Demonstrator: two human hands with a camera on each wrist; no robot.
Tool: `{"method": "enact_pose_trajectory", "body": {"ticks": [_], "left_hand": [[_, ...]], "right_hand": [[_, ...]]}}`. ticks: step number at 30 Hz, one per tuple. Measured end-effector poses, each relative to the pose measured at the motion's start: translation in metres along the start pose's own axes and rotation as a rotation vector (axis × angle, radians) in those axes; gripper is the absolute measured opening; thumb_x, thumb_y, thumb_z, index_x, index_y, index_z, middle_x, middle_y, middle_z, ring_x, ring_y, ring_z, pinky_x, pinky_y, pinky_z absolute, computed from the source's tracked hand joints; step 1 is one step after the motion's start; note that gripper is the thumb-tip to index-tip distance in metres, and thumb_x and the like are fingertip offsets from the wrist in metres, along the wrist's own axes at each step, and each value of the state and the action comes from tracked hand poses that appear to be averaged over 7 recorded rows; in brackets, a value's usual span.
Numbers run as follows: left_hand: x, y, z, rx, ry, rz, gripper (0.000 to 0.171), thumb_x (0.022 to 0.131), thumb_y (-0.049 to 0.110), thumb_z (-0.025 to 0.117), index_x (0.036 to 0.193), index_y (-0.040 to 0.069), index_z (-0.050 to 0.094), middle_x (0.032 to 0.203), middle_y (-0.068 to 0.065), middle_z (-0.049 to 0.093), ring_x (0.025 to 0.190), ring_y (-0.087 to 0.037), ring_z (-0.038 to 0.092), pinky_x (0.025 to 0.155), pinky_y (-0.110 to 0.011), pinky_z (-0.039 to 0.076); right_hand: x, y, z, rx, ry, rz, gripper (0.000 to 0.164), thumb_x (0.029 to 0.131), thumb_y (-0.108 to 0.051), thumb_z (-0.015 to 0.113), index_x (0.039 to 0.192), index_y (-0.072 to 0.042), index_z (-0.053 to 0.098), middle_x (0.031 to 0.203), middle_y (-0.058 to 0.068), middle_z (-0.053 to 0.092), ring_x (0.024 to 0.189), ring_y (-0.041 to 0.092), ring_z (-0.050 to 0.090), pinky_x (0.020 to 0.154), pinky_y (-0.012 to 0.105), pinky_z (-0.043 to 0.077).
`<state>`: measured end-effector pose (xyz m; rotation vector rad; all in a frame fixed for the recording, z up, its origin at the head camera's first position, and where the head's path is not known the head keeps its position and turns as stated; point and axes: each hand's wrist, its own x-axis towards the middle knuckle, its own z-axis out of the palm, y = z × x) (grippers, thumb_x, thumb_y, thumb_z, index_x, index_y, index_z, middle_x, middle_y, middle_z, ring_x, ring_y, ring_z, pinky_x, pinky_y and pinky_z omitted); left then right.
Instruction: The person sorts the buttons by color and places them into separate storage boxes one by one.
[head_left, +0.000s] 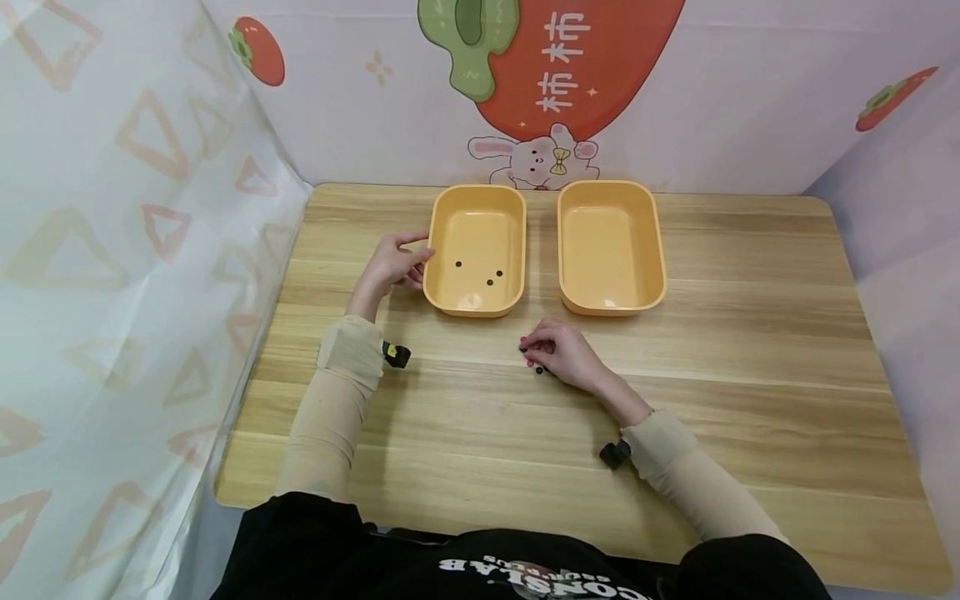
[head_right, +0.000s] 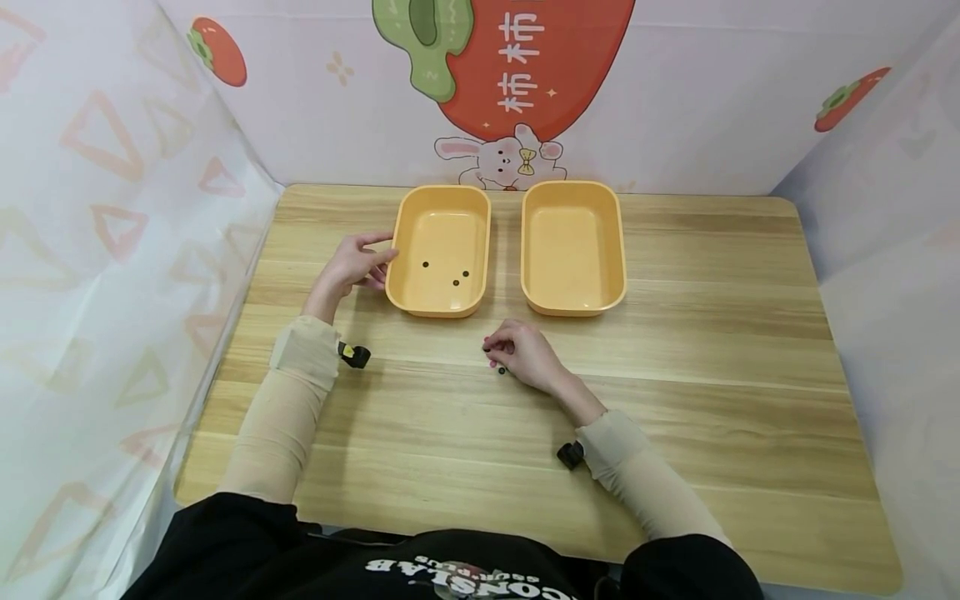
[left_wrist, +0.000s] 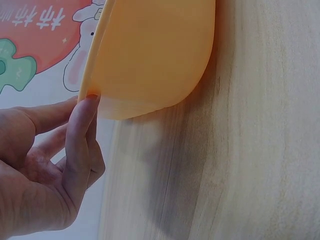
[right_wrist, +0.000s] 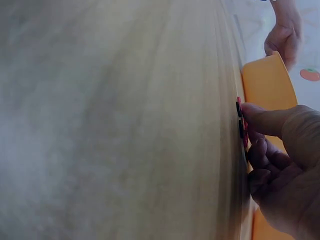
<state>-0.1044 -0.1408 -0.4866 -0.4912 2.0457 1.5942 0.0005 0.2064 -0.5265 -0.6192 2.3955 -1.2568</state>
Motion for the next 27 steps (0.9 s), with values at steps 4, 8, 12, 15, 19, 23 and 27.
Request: {"method": "enact_pose_trajectory", "body": {"ticks": [4, 8, 12, 15, 19, 23, 27], "left_hand": [[0.0, 0.0, 0.001, -0.001, -0.003, 0.0, 0.055, 0.11, 0.021, 0.069, 0.163, 0.014, 0.055, 0.066, -0.002, 0.067, 0.051, -0.01, 0.063, 0.051, -0.026, 0.063], [0.0, 0.001, 0.001, -0.005, -0.003, 0.002, 0.055, 0.11, 0.021, 0.069, 0.163, 0.014, 0.054, 0.065, -0.002, 0.066, 0.05, -0.01, 0.063, 0.05, -0.025, 0.062], [0.0, 0.001, 0.001, -0.008, -0.003, 0.005, 0.055, 0.111, 0.021, 0.069, 0.163, 0.014, 0.054, 0.064, -0.002, 0.066, 0.049, -0.01, 0.062, 0.049, -0.025, 0.062], [0.0, 0.0, 0.001, -0.008, -0.005, 0.006, 0.055, 0.111, 0.021, 0.069, 0.164, 0.014, 0.054, 0.064, -0.002, 0.066, 0.049, -0.01, 0.062, 0.05, -0.026, 0.063], [0.0, -0.001, 0.001, -0.006, -0.003, 0.006, 0.055, 0.111, 0.02, 0.069, 0.163, 0.014, 0.055, 0.064, -0.002, 0.067, 0.049, -0.01, 0.063, 0.052, -0.027, 0.064], [0.0, -0.002, 0.001, -0.014, -0.001, 0.009, 0.055, 0.11, 0.02, 0.069, 0.163, 0.014, 0.055, 0.063, -0.001, 0.066, 0.049, -0.01, 0.063, 0.051, -0.027, 0.064], [0.0, -0.001, 0.001, -0.021, 0.0, 0.006, 0.055, 0.11, 0.02, 0.07, 0.163, 0.014, 0.055, 0.063, -0.001, 0.066, 0.049, -0.01, 0.063, 0.051, -0.026, 0.063]], "right_hand": [[0.001, 0.002, 0.001, -0.008, 0.019, -0.015, 0.007, 0.094, 0.003, 0.084, 0.101, 0.001, 0.083, 0.097, 0.013, 0.075, 0.078, 0.012, 0.059, 0.066, 0.018, 0.045], [0.001, 0.003, 0.001, -0.015, 0.017, -0.023, 0.005, 0.095, 0.003, 0.082, 0.098, 0.0, 0.079, 0.096, 0.013, 0.074, 0.081, 0.015, 0.062, 0.068, 0.018, 0.047], [0.0, 0.006, -0.001, 0.033, -0.007, -0.011, 0.006, 0.097, 0.003, 0.081, 0.099, 0.0, 0.076, 0.098, 0.013, 0.073, 0.083, 0.014, 0.063, 0.069, 0.017, 0.05], [0.0, 0.007, -0.004, 0.108, -0.021, 0.014, 0.007, 0.097, 0.004, 0.08, 0.102, 0.002, 0.075, 0.1, 0.015, 0.073, 0.084, 0.011, 0.063, 0.07, 0.016, 0.052], [-0.002, 0.005, -0.009, 0.213, -0.014, 0.041, 0.009, 0.097, 0.005, 0.079, 0.105, 0.004, 0.074, 0.098, 0.018, 0.073, 0.079, 0.008, 0.061, 0.067, 0.016, 0.052], [-0.004, 0.0, -0.016, 0.293, -0.02, 0.065, 0.008, 0.099, 0.003, 0.078, 0.105, 0.005, 0.073, 0.097, 0.02, 0.074, 0.076, 0.01, 0.063, 0.065, 0.017, 0.053], [-0.005, -0.004, -0.019, 0.37, -0.032, 0.084, 0.009, 0.101, 0.004, 0.075, 0.108, 0.009, 0.072, 0.1, 0.026, 0.077, 0.08, 0.016, 0.073, 0.071, 0.019, 0.062]]}}
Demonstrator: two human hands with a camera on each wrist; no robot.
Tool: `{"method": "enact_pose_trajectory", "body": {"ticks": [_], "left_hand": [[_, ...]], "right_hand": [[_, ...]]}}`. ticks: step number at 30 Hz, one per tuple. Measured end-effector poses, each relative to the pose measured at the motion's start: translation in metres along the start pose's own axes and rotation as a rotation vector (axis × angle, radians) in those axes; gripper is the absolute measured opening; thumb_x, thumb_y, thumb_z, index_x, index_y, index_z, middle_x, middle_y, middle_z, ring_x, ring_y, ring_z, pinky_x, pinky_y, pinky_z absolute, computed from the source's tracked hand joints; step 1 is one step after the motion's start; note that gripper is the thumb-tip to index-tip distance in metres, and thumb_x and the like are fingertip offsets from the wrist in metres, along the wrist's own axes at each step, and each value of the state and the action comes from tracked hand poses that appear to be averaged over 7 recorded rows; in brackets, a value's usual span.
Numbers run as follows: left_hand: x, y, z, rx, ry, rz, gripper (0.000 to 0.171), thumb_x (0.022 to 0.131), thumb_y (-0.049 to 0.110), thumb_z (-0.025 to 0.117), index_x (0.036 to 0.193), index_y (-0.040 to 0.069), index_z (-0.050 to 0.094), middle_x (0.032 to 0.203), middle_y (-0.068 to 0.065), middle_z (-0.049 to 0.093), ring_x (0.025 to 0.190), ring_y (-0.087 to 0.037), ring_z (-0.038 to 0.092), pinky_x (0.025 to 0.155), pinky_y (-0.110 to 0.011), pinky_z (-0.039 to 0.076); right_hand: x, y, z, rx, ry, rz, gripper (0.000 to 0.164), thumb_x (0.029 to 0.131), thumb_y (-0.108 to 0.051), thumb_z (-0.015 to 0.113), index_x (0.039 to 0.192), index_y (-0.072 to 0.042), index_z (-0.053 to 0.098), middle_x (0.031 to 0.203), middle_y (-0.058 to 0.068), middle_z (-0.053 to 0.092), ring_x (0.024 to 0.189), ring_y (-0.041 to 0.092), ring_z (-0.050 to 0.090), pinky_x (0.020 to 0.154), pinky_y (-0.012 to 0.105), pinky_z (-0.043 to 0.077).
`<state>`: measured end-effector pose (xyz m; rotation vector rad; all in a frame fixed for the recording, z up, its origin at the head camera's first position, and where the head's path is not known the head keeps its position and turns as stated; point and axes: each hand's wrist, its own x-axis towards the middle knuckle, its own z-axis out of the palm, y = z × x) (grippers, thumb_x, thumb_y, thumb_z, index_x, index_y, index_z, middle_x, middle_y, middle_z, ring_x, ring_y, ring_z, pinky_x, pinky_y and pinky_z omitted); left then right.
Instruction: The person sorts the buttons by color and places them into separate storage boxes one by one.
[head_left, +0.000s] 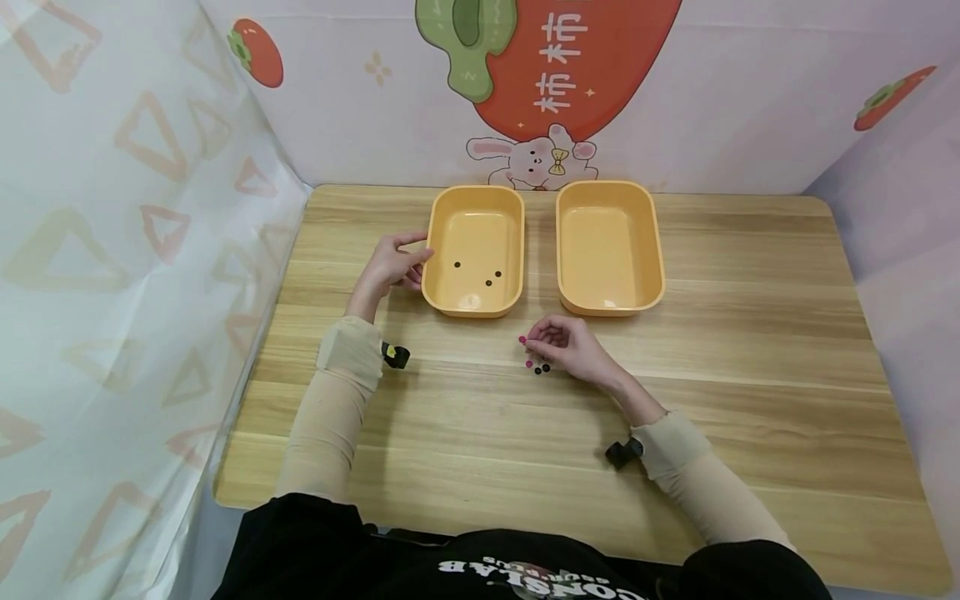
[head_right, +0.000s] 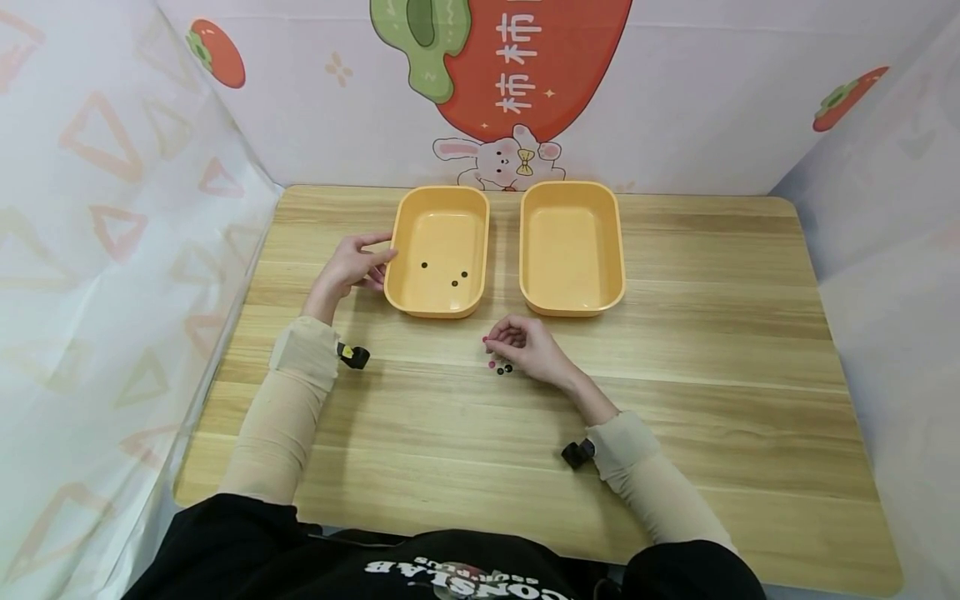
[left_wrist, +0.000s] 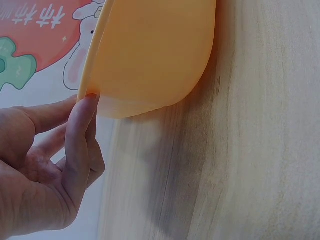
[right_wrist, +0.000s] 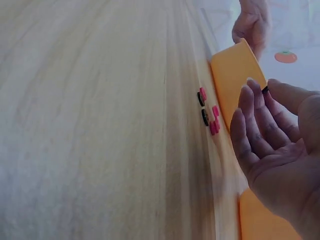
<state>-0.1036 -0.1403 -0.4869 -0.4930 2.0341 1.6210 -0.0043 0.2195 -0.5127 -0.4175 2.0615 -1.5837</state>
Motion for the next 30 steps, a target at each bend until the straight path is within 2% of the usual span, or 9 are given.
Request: {"method": "enact_pose_trajectory", "body": {"ticks": [4, 8, 10, 14, 18, 20, 26, 30], "left_hand": [[0.0, 0.001, 0.0, -0.002, -0.006, -0.002, 0.056, 0.11, 0.021, 0.07, 0.164, 0.015, 0.054, 0.062, -0.001, 0.065, 0.049, -0.01, 0.063, 0.051, -0.026, 0.064], [-0.001, 0.0, 0.0, -0.007, -0.004, -0.002, 0.056, 0.11, 0.02, 0.07, 0.163, 0.015, 0.054, 0.062, -0.001, 0.065, 0.048, -0.01, 0.063, 0.052, -0.027, 0.064], [-0.001, -0.001, -0.001, -0.009, -0.002, -0.003, 0.055, 0.11, 0.019, 0.07, 0.163, 0.015, 0.055, 0.062, -0.001, 0.065, 0.048, -0.01, 0.063, 0.052, -0.027, 0.064], [0.0, -0.001, -0.001, -0.011, -0.006, -0.001, 0.056, 0.11, 0.02, 0.07, 0.163, 0.014, 0.055, 0.061, 0.0, 0.065, 0.048, -0.009, 0.063, 0.052, -0.027, 0.065], [0.0, -0.001, -0.001, -0.012, -0.01, -0.003, 0.056, 0.11, 0.02, 0.069, 0.163, 0.014, 0.054, 0.061, 0.0, 0.065, 0.048, -0.009, 0.063, 0.053, -0.026, 0.065], [0.0, -0.001, -0.002, -0.013, -0.008, -0.005, 0.056, 0.11, 0.02, 0.069, 0.163, 0.014, 0.054, 0.062, 0.0, 0.065, 0.048, -0.01, 0.063, 0.052, -0.026, 0.064], [-0.001, -0.001, -0.001, -0.003, -0.002, -0.006, 0.056, 0.11, 0.021, 0.069, 0.164, 0.014, 0.054, 0.063, -0.001, 0.066, 0.049, -0.009, 0.063, 0.051, -0.025, 0.063], [0.001, -0.001, -0.001, -0.003, -0.002, -0.007, 0.056, 0.111, 0.021, 0.069, 0.164, 0.014, 0.053, 0.063, 0.0, 0.065, 0.049, -0.008, 0.062, 0.049, -0.023, 0.062]], "right_hand": [[0.001, -0.004, 0.0, 0.058, 0.012, 0.012, 0.012, 0.101, 0.006, 0.074, 0.111, 0.013, 0.071, 0.104, 0.033, 0.077, 0.08, 0.023, 0.077, 0.072, 0.025, 0.066], [0.002, -0.008, 0.001, 0.073, 0.065, 0.027, 0.017, 0.101, 0.005, 0.075, 0.115, 0.014, 0.071, 0.107, 0.035, 0.077, 0.082, 0.025, 0.078, 0.069, 0.029, 0.068], [0.002, -0.01, 0.002, 0.056, 0.107, 0.02, 0.018, 0.1, 0.004, 0.075, 0.116, 0.014, 0.072, 0.107, 0.035, 0.078, 0.083, 0.023, 0.078, 0.07, 0.027, 0.068], [0.006, -0.014, 0.002, -0.016, 0.193, -0.015, 0.015, 0.1, 0.003, 0.077, 0.113, 0.011, 0.076, 0.106, 0.031, 0.079, 0.08, 0.01, 0.072, 0.072, 0.016, 0.061], [0.012, -0.02, 0.001, -0.031, 0.236, -0.054, 0.013, 0.099, 0.005, 0.077, 0.111, 0.011, 0.076, 0.107, 0.031, 0.078, 0.08, 0.002, 0.067, 0.074, 0.012, 0.057], [0.016, -0.024, 0.0, -0.031, 0.242, -0.072, 0.013, 0.099, 0.005, 0.077, 0.111, 0.011, 0.075, 0.106, 0.031, 0.078, 0.08, 0.003, 0.068, 0.074, 0.012, 0.058], [0.031, -0.034, -0.003, -0.032, 0.255, -0.109, 0.013, 0.1, 0.005, 0.076, 0.111, 0.011, 0.075, 0.103, 0.032, 0.077, 0.081, 0.02, 0.074, 0.071, 0.012, 0.058], [0.038, -0.04, -0.003, -0.06, 0.268, -0.111, 0.015, 0.1, 0.003, 0.077, 0.113, 0.011, 0.075, 0.104, 0.03, 0.077, 0.083, 0.011, 0.07, 0.072, 0.011, 0.056]]}}
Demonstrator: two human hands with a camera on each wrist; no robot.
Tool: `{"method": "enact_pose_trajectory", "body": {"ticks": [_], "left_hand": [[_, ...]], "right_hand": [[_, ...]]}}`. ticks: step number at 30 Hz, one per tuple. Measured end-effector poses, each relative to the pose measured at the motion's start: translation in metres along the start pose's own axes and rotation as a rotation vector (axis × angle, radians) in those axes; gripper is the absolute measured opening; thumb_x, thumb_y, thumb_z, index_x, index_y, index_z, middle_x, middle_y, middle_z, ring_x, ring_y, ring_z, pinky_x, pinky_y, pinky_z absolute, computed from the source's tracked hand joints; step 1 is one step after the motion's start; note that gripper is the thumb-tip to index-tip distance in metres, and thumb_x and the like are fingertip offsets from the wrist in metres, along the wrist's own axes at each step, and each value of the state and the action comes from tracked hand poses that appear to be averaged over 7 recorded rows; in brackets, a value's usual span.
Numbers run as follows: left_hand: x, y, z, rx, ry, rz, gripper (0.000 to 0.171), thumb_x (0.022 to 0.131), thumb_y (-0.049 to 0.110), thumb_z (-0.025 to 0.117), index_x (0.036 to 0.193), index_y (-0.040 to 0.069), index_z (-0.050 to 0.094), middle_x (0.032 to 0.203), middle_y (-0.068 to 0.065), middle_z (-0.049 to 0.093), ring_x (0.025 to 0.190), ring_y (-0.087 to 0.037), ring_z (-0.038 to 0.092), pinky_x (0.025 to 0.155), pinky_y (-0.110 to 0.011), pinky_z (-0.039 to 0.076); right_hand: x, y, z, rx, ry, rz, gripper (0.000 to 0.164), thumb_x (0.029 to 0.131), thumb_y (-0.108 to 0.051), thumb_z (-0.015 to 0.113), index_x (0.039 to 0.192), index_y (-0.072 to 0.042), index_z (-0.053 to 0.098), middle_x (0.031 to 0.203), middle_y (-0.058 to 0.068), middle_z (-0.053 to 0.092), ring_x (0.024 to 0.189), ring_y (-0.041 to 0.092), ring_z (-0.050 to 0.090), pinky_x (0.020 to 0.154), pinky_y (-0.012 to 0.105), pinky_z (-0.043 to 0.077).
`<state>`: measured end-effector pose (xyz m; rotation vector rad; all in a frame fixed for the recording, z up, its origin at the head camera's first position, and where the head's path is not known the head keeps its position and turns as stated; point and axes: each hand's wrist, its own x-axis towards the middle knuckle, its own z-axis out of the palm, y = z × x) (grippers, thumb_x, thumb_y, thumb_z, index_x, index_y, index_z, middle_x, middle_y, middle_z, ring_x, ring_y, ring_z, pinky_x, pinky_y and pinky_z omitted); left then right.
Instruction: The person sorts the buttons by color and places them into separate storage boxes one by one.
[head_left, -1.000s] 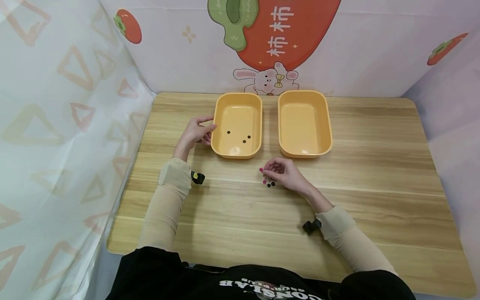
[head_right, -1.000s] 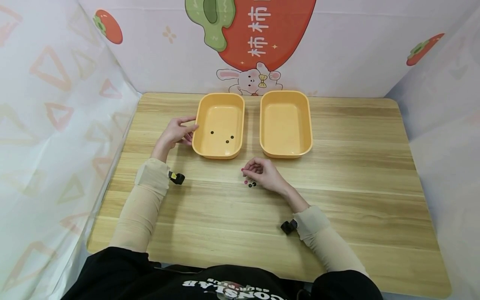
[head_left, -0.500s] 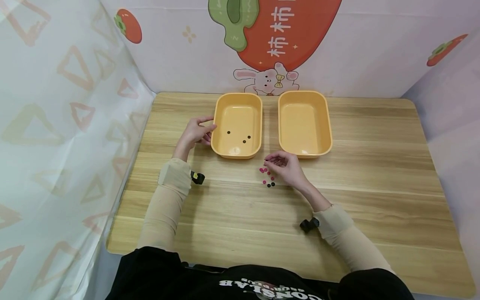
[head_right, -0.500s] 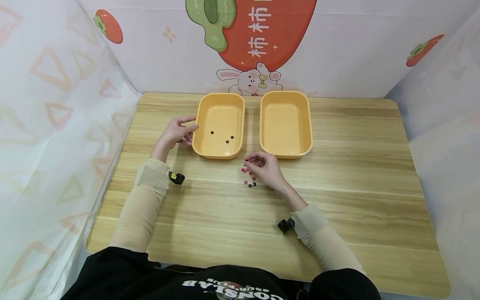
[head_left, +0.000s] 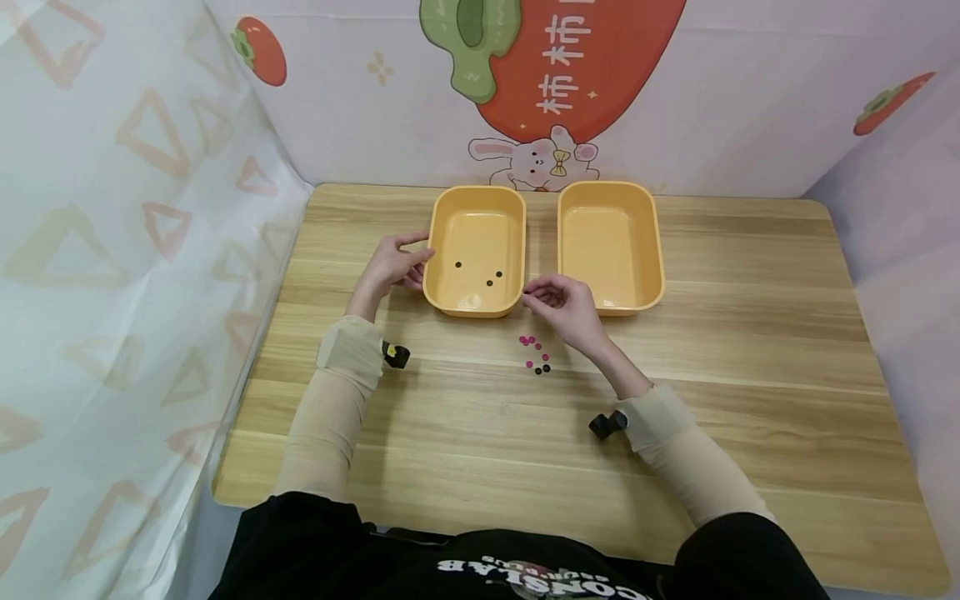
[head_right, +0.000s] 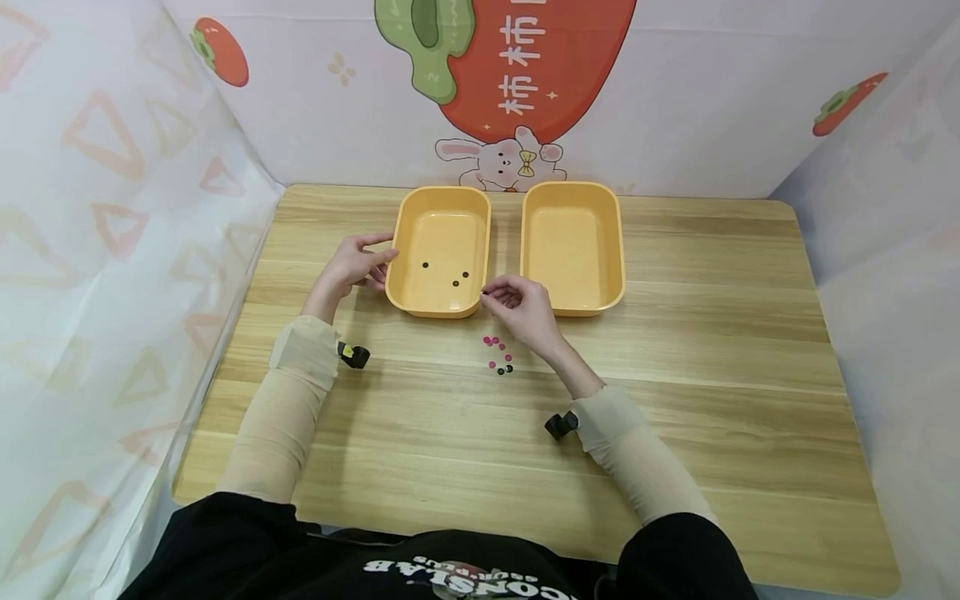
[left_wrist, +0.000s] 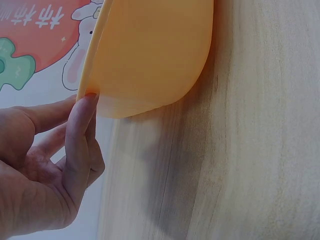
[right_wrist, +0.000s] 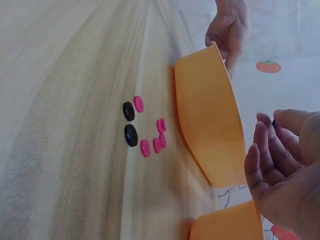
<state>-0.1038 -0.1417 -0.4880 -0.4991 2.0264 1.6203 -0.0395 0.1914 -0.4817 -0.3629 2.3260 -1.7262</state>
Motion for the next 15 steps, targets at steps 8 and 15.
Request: {"method": "enact_pose_trajectory", "body": {"ticks": [8, 15], "left_hand": [[0.0, 0.001, -0.001, 0.004, -0.005, 0.002, 0.057, 0.11, 0.021, 0.069, 0.164, 0.014, 0.053, 0.063, -0.001, 0.066, 0.049, -0.009, 0.062, 0.05, -0.024, 0.062], [-0.003, 0.002, -0.001, -0.007, -0.011, 0.01, 0.057, 0.11, 0.021, 0.069, 0.164, 0.013, 0.053, 0.062, 0.0, 0.065, 0.048, -0.008, 0.063, 0.049, -0.023, 0.062]], "right_hand": [[0.012, -0.004, 0.006, -0.048, 0.02, -0.003, 0.018, 0.099, 0.002, 0.077, 0.116, 0.01, 0.078, 0.105, 0.027, 0.076, 0.086, 0.009, 0.063, 0.073, 0.011, 0.052], [0.022, -0.001, 0.014, -0.048, 0.011, -0.023, 0.017, 0.1, 0.002, 0.077, 0.116, 0.008, 0.079, 0.105, 0.027, 0.076, 0.087, 0.014, 0.062, 0.073, 0.011, 0.051]]}}
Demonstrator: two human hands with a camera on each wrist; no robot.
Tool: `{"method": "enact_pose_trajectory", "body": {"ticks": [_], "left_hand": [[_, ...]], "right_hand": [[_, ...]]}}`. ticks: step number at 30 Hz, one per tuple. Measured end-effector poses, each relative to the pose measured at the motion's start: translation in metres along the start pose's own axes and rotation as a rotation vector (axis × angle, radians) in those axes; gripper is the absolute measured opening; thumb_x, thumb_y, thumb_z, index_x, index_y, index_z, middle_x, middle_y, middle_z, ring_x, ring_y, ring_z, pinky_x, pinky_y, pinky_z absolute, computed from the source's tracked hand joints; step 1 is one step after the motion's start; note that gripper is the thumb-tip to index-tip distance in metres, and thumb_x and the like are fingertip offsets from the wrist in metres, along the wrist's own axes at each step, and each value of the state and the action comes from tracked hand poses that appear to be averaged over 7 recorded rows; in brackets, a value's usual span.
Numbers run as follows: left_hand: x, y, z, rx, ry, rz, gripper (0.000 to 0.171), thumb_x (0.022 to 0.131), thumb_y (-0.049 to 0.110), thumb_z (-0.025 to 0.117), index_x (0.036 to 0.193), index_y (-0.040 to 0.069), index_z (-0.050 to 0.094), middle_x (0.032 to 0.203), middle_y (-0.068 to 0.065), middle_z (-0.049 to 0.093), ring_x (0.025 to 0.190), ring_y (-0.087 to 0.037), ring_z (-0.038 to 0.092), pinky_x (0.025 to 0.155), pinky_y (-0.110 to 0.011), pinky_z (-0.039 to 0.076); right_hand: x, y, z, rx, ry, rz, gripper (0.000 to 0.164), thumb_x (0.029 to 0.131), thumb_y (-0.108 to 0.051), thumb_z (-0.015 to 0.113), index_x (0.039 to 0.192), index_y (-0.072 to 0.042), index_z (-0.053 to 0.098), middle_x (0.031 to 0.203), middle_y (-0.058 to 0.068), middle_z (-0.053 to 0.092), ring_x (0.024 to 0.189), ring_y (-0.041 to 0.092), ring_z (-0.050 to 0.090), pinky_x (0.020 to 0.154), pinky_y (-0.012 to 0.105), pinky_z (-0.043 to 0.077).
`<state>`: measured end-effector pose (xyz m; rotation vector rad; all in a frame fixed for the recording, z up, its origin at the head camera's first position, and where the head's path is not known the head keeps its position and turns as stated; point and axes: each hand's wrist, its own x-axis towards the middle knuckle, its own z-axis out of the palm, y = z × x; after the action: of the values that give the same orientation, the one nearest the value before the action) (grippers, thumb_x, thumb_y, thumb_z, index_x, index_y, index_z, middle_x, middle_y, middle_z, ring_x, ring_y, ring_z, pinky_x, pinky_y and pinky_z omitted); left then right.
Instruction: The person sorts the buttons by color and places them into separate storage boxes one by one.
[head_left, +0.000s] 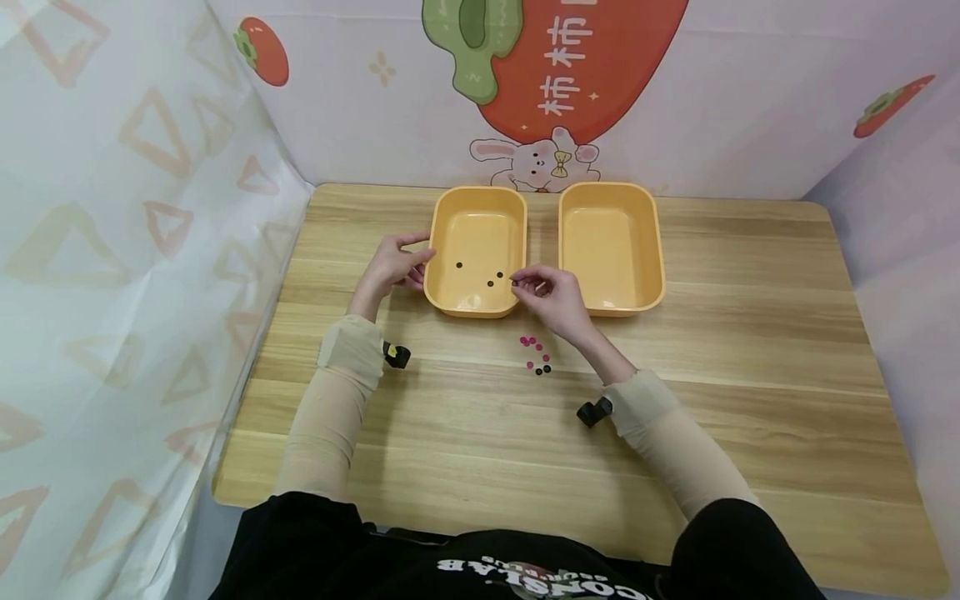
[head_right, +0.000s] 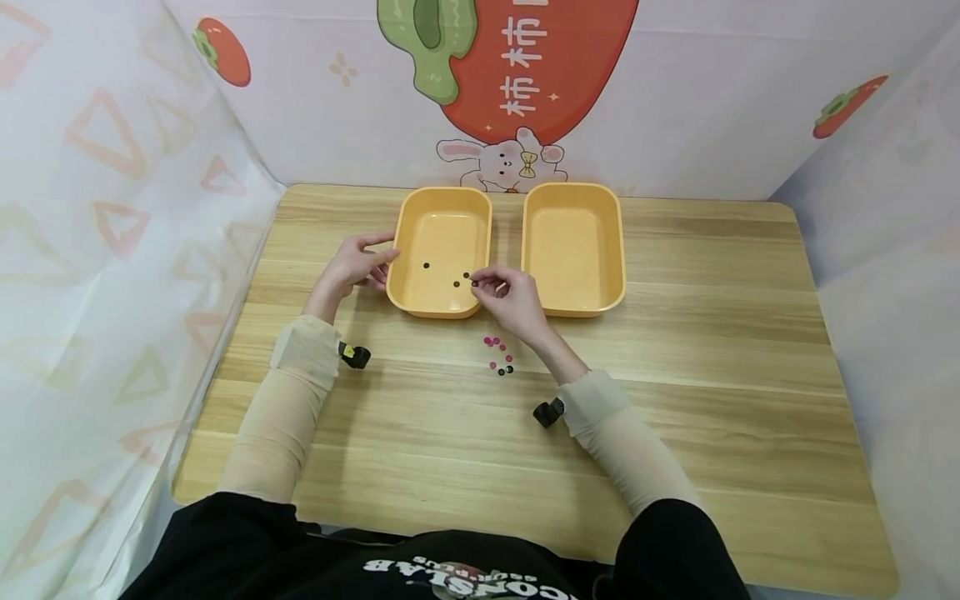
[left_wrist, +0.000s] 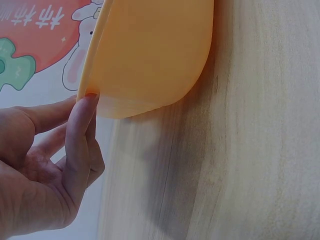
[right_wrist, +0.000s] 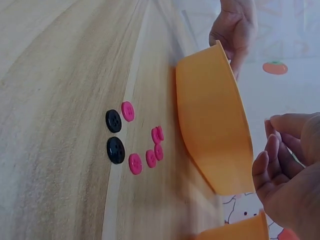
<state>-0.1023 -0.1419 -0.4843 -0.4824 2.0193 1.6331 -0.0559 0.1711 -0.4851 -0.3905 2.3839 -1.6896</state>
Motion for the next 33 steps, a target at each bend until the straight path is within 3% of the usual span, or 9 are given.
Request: {"method": "enact_pose_trajectory", "body": {"ticks": [8, 15, 19, 26, 33], "left_hand": [[0.001, 0.0, 0.001, 0.007, 0.003, -0.013, 0.056, 0.111, 0.02, 0.068, 0.164, 0.014, 0.053, 0.064, -0.002, 0.066, 0.049, -0.009, 0.062, 0.051, -0.024, 0.063], [0.001, -0.002, 0.002, 0.012, 0.01, -0.002, 0.056, 0.111, 0.021, 0.069, 0.164, 0.014, 0.053, 0.062, -0.001, 0.065, 0.048, -0.009, 0.062, 0.05, -0.025, 0.063], [0.001, -0.001, 0.002, 0.016, 0.014, -0.005, 0.055, 0.111, 0.021, 0.069, 0.164, 0.016, 0.054, 0.063, -0.001, 0.065, 0.049, -0.009, 0.062, 0.051, -0.026, 0.064], [0.002, 0.0, 0.002, 0.013, 0.01, -0.01, 0.056, 0.111, 0.02, 0.068, 0.165, 0.015, 0.053, 0.062, 0.0, 0.064, 0.049, -0.009, 0.062, 0.051, -0.025, 0.064], [0.002, -0.002, 0.0, 0.01, 0.011, -0.01, 0.058, 0.11, 0.021, 0.069, 0.165, 0.016, 0.052, 0.064, -0.001, 0.067, 0.049, -0.009, 0.063, 0.051, -0.023, 0.063]], "right_hand": [[0.02, -0.002, 0.009, 0.007, 0.009, -0.009, 0.017, 0.101, -0.001, 0.077, 0.115, 0.008, 0.079, 0.098, 0.023, 0.073, 0.085, 0.014, 0.06, 0.071, 0.01, 0.049], [0.036, -0.001, 0.016, -0.026, 0.021, 0.014, 0.017, 0.101, -0.001, 0.078, 0.116, 0.007, 0.079, 0.092, 0.011, 0.067, 0.08, 0.01, 0.055, 0.067, 0.012, 0.044], [0.039, 0.001, 0.017, -0.041, 0.021, 0.025, 0.02, 0.099, 0.003, 0.078, 0.117, 0.011, 0.078, 0.091, 0.013, 0.067, 0.078, 0.012, 0.053, 0.065, 0.012, 0.042], [0.03, -0.001, 0.009, -0.005, 0.018, 0.026, 0.022, 0.1, 0.0, 0.077, 0.12, 0.011, 0.077, 0.094, 0.017, 0.068, 0.08, 0.014, 0.055, 0.066, 0.013, 0.044], [-0.002, -0.003, -0.007, 0.026, 0.001, 0.033, 0.024, 0.099, 0.001, 0.078, 0.121, 0.011, 0.077, 0.1, 0.023, 0.071, 0.08, 0.007, 0.058, 0.069, 0.011, 0.048]]}}
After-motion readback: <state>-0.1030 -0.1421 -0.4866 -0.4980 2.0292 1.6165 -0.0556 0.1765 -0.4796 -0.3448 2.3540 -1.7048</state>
